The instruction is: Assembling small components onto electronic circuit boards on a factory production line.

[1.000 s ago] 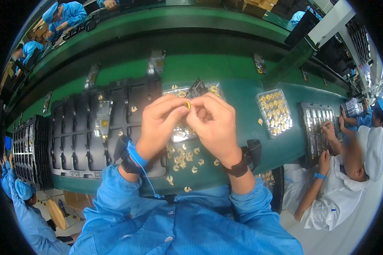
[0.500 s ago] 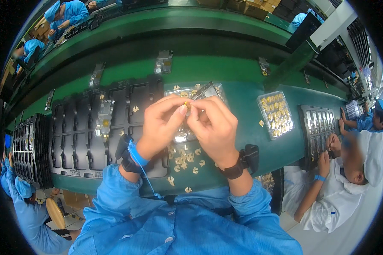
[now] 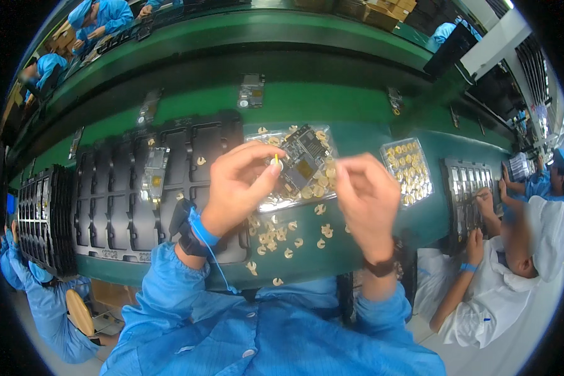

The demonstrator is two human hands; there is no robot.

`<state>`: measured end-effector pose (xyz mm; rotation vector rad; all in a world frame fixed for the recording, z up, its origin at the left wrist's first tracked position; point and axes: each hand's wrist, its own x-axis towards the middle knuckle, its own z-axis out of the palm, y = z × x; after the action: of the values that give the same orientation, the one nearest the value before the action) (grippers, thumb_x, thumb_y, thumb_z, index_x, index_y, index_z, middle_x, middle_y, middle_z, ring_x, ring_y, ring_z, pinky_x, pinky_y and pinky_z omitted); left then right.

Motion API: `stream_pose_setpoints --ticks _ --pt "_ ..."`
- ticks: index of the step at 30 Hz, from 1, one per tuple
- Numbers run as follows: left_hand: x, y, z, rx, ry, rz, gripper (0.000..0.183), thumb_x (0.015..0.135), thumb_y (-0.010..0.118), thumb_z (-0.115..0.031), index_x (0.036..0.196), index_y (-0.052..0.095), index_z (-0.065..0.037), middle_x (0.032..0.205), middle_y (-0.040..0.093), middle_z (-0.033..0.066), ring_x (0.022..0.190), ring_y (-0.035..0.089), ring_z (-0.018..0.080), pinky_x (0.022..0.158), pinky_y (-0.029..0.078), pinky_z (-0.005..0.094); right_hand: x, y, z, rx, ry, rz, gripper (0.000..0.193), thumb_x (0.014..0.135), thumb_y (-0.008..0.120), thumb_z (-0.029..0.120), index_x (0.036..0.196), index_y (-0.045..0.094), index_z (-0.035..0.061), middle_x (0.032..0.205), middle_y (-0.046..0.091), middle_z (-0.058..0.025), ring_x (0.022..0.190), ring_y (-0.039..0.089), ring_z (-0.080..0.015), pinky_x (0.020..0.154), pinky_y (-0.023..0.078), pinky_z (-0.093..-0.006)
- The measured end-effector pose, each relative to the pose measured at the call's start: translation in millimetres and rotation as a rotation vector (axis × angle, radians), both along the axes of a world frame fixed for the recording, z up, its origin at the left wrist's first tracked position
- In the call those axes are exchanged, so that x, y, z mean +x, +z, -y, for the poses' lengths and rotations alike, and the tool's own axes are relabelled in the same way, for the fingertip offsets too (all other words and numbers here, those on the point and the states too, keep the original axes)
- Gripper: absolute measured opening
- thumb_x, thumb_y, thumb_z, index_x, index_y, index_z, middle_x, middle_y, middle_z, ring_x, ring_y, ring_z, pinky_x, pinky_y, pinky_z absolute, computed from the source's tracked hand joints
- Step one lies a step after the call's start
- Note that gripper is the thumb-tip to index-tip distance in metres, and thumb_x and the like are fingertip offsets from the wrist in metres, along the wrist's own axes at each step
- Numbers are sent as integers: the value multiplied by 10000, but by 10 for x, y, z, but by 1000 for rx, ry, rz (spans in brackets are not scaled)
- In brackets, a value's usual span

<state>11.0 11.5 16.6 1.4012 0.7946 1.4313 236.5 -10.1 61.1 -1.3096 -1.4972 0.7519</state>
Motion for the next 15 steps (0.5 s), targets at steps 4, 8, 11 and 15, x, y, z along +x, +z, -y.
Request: stream_pose_setpoints --ticks 4,8,11,15 --pt "8 21 11 97 77 -66 267 902 757 0 1168 754 25 1077 725 116 921 698 163 787 597 288 525 20 155 -325 195 276 117 962 789 42 898 706 -11 757 678 5 596 610 -35 506 425 -219" --pt "-15 -1 -7 262 172 -222 290 861 787 4 1150 760 10 1031 734 116 905 709 186 764 585 298 372 102 122 -271 203 335 137 960 802 75 907 714 -16 757 691 -2 634 636 -47 556 451 -223" --pt "-10 -21 0 317 212 -236 290 840 795 5 1129 761 2 1012 741 125 889 719 209 747 577 313 -172 358 32 -231 181 29 125 951 800 71 921 724 -25 782 710 -20 649 635 -42 587 458 -217" --pt "-7 -35 -18 411 247 -290 280 836 810 0 1109 746 8 994 734 131 794 727 218 700 582 319 -455 397 -174 -125 291 76 127 940 795 80 952 741 -33 796 730 -48 636 613 -25 573 444 -213"
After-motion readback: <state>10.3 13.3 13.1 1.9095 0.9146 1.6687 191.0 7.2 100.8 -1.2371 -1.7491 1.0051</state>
